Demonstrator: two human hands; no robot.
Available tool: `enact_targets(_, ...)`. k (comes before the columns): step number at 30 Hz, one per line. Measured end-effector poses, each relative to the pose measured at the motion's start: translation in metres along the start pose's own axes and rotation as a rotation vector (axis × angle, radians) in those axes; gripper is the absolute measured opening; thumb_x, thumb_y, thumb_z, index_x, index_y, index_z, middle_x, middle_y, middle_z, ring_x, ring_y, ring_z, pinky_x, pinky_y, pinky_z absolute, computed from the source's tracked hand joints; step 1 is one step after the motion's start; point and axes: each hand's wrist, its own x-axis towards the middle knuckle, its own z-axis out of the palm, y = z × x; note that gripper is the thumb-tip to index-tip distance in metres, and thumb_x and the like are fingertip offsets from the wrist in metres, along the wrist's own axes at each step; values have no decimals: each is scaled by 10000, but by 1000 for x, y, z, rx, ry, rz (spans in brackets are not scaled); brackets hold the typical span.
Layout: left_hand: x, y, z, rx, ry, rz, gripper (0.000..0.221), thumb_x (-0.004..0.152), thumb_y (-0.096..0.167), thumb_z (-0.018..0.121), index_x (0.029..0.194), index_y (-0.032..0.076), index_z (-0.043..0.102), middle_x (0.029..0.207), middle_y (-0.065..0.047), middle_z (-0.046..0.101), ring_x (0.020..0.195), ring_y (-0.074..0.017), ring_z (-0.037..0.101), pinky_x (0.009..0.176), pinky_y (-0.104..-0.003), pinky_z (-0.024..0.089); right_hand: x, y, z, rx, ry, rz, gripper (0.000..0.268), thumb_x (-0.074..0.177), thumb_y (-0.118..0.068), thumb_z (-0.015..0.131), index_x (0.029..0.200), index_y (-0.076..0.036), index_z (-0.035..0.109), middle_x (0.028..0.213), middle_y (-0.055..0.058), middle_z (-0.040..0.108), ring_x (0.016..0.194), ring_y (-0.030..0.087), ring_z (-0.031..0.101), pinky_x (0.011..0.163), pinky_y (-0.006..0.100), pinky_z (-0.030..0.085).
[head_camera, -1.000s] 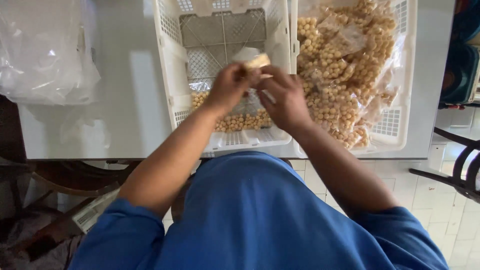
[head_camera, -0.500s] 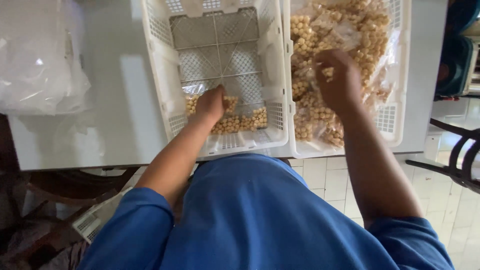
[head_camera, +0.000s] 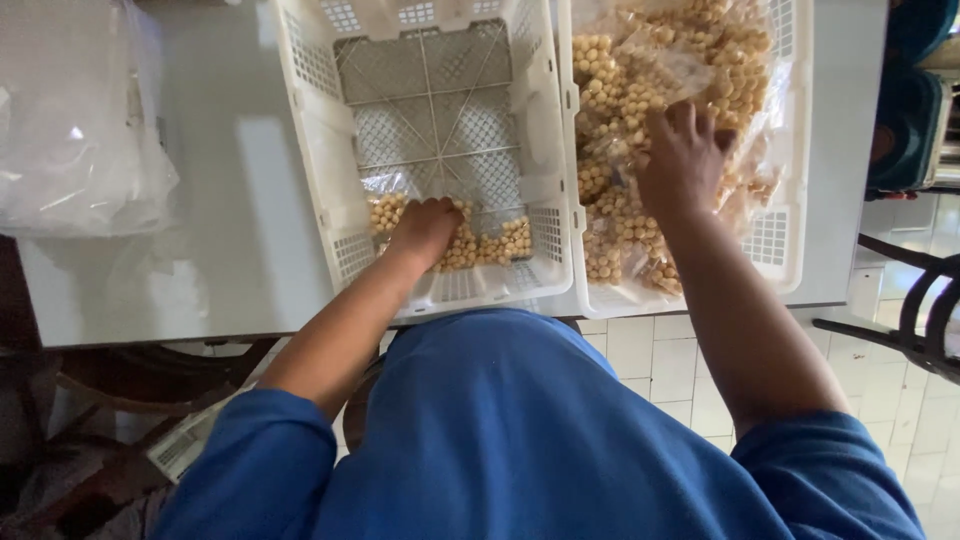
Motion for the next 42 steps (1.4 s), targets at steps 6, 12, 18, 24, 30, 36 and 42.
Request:
enact_targets(6,10,-29,28,147,217,240,308,1085,94,747,1376,81,846,1338,-161,827,1181,-391,780,1035,-573,607,5,8,-16,94,107,27,122,1123,-100,820,1217,-156,875,1296,78,857,1156,325,723,1012,478,567)
enact_targets(12,9,-17,7,-256,434,273,274,1131,173,776,1385,78,822,1412,-154,832,1098,-320,855,879,-457,702,-9,-4,-49,536,314,-177,91,1182,27,739,1240,-18,793,1202,151,835,1054,306,771,977,466,602)
enact_targets(18,-10,37,-46,-649,402,516,746,1116,465,843,1721,137,555,1672,-218,664,1524,-446,636,1241,-649,528,-34,-70,-81,948,-25,-358,239,1128,133,660,1297,13,779,1269,232,845,1238,402,815,1125,526,645)
enact_targets(24,4,40,-39,-638,222,418,591,957,362,939,1484,176,746,1302,-190,853,1278,-471,802,1026,-593,619,-29,-113,-52,993,-129,-532,137,1172,-71,742,1296,-43,793,1175,226,857,1177,472,845,1039,610,634)
enact_targets(30,39,15,7,-508,274,79,409,1084,458,894,1201,97,743,1040,-132,796,1056,-407,853,877,-566,682,-13,-63,-27,831,36,-371,248,1145,-76,740,1382,-97,811,1244,172,840,1154,435,837,947,572,646)
enact_targets(36,48,18,35,-302,222,-6,647,1119,436,827,1610,75,610,1357,-214,805,1312,-444,801,1098,-619,657,-17,11,11,445,131,-245,121,1117,-217,838,1237,-211,832,1121,38,807,1087,332,814,937,506,579)
enact_targets(42,52,4,38,248,353,221,712,1105,373,840,1705,115,555,1582,-191,609,1409,-425,683,1071,-594,609,-34,-10,-2,177,117,-258,186,996,-245,896,1181,-248,874,1284,-2,809,1204,306,766,1022,492,519)
